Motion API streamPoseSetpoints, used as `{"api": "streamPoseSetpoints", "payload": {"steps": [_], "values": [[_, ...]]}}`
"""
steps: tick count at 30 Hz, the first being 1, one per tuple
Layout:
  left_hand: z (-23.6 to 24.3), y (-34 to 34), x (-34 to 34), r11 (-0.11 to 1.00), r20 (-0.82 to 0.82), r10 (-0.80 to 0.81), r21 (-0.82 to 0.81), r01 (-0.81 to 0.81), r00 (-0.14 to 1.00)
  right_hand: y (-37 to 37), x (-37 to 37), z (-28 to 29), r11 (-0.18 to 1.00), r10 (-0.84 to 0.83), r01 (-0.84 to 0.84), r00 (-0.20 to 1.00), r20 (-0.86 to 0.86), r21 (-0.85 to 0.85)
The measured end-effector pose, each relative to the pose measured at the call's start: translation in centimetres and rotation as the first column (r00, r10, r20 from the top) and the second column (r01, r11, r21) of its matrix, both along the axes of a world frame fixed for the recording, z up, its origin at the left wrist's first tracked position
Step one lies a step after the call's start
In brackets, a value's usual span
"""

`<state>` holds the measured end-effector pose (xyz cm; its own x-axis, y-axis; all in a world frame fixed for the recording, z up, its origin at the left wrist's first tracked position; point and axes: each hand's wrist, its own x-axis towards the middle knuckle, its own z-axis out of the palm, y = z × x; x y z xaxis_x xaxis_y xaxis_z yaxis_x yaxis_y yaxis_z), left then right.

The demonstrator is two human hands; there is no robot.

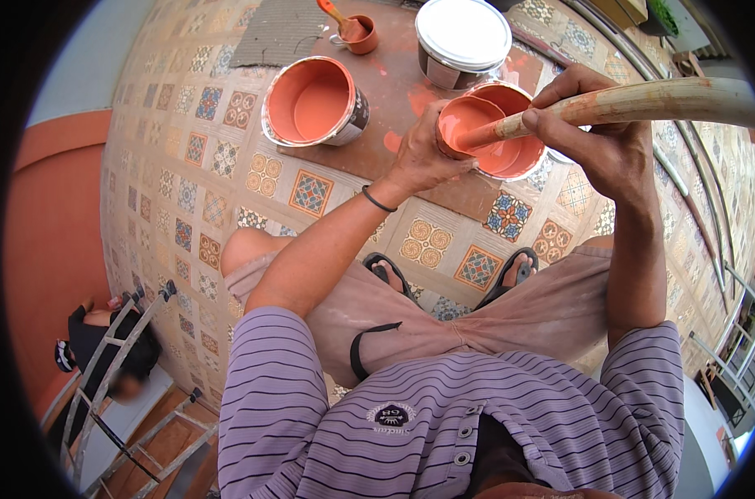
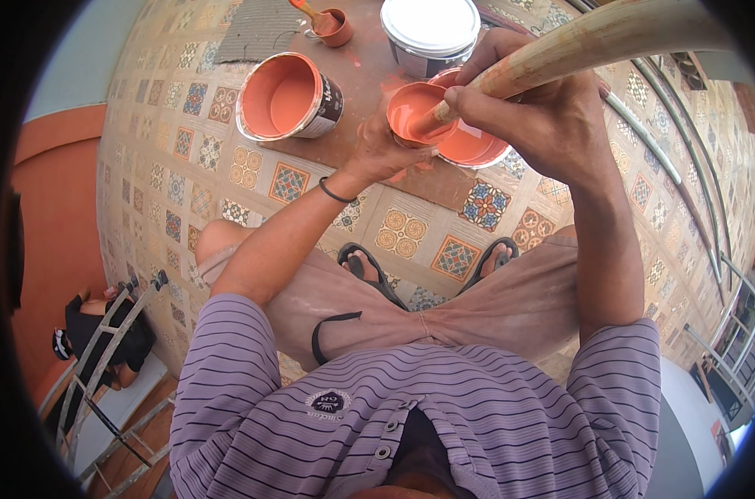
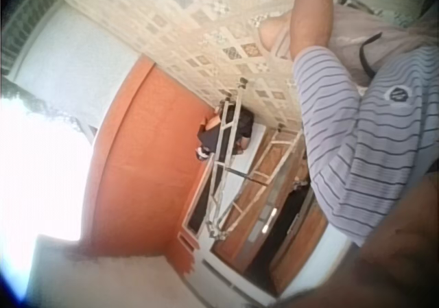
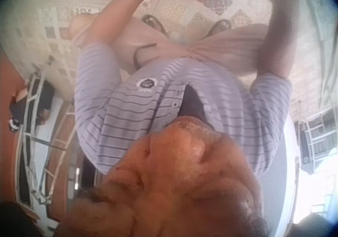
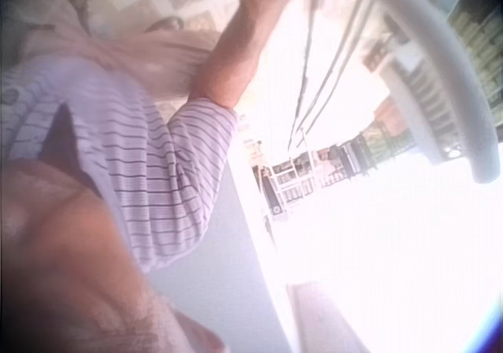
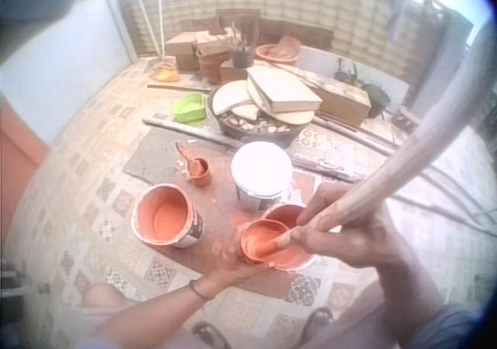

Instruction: The person sits on a tiled floor and uses a wooden stick to stir reddish-orange paint in a bucket. They then pour the paint into a smaller container and continue to stir it with the stick.

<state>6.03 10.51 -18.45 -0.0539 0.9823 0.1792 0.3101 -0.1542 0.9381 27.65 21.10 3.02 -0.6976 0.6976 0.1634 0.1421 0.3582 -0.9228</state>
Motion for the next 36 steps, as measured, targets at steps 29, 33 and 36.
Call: {"api": "streamPoseSetpoints", "payload": {"steps": [29, 33, 36], "values": [[-1.5, 0.1, 0.0, 1.000, 0.092, -0.014, 0.011, 0.013, 0.996, 0.4, -0.3, -0.9, 0.992, -0.030, 0.024, 0.998, 0.049, 0.125], [-1.3, 0.1, 0.1, 1.000, 0.076, -0.006, 0.006, 0.005, 0.997, 0.2, -0.7, -0.7, 0.992, -0.018, 0.012, 0.999, 0.044, 0.127], [-1.3, 0.2, 0.1, 1.000, 0.068, -0.011, 0.001, 0.011, 0.998, 0.1, -0.5, -0.2, 0.994, -0.007, -0.004, 0.995, 0.101, 0.108]]}}
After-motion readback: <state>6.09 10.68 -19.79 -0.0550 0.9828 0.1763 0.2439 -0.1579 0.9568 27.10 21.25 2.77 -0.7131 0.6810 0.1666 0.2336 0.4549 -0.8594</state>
